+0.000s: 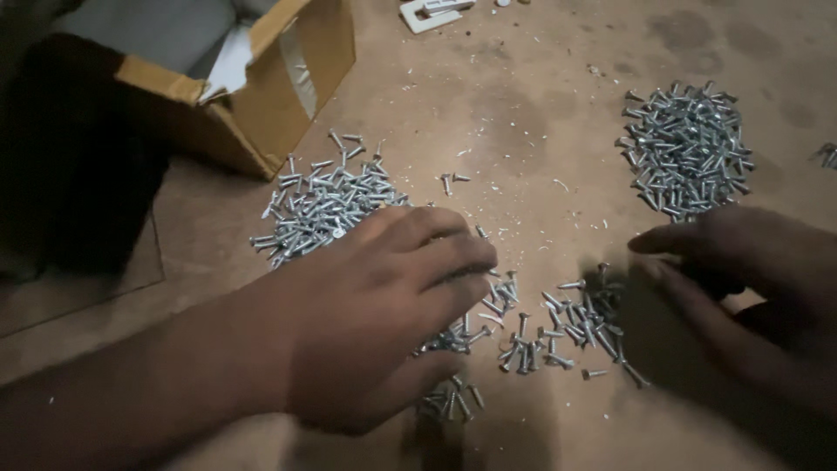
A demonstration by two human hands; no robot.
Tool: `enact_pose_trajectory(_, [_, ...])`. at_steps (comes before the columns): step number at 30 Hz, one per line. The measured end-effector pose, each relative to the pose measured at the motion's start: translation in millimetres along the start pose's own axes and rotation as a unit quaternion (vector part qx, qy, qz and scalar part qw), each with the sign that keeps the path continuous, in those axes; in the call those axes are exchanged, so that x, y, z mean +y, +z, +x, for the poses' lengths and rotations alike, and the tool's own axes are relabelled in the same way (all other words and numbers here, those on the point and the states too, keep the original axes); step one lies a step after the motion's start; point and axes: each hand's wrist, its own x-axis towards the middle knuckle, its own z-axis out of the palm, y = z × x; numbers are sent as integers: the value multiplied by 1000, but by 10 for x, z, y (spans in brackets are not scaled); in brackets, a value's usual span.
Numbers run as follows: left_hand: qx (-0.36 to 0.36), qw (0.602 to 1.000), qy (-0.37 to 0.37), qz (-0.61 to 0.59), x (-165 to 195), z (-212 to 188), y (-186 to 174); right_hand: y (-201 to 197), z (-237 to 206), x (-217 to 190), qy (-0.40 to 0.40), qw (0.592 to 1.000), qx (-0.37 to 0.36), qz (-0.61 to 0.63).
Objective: The person gathers loose screws scattered on a work table and pushes them into piles, repeatedly sweeping and collecting screws by hand while another person gathers screws on the opposite side of the table.
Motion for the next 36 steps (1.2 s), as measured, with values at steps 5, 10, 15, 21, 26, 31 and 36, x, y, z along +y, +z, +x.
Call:
enact_pose_trajectory(5, [19, 1000, 12, -15, 13, 15, 40, 98, -112, -167, -21, 999, 37, 18])
enact_pose_trajectory(10, [72, 997, -4, -15, 29, -14, -24, 109, -98, -219, -104, 994, -12, 8])
enact_pose_trajectory(15, [97, 995, -11, 9, 43, -42, -106, 90, -4, -266, -302, 949, -77, 49])
enact_pose_trajectory(21, [123, 992, 2, 19, 66, -102, -160, 217, 76, -539, -211, 963, -145, 87])
enact_pose_trajectory(26, [132, 991, 9, 28, 91, -120, -194, 241, 250, -674, -185, 960, -202, 50])
enact_pose_trajectory(31, [134, 991, 15, 20, 101, -43, -208, 85, 166, -831, -239, 958, -159, 23])
enact_pose_trajectory(36, [126, 991, 17, 41, 74, 16, -167, -58, -62, -833, -251, 959, -122, 49])
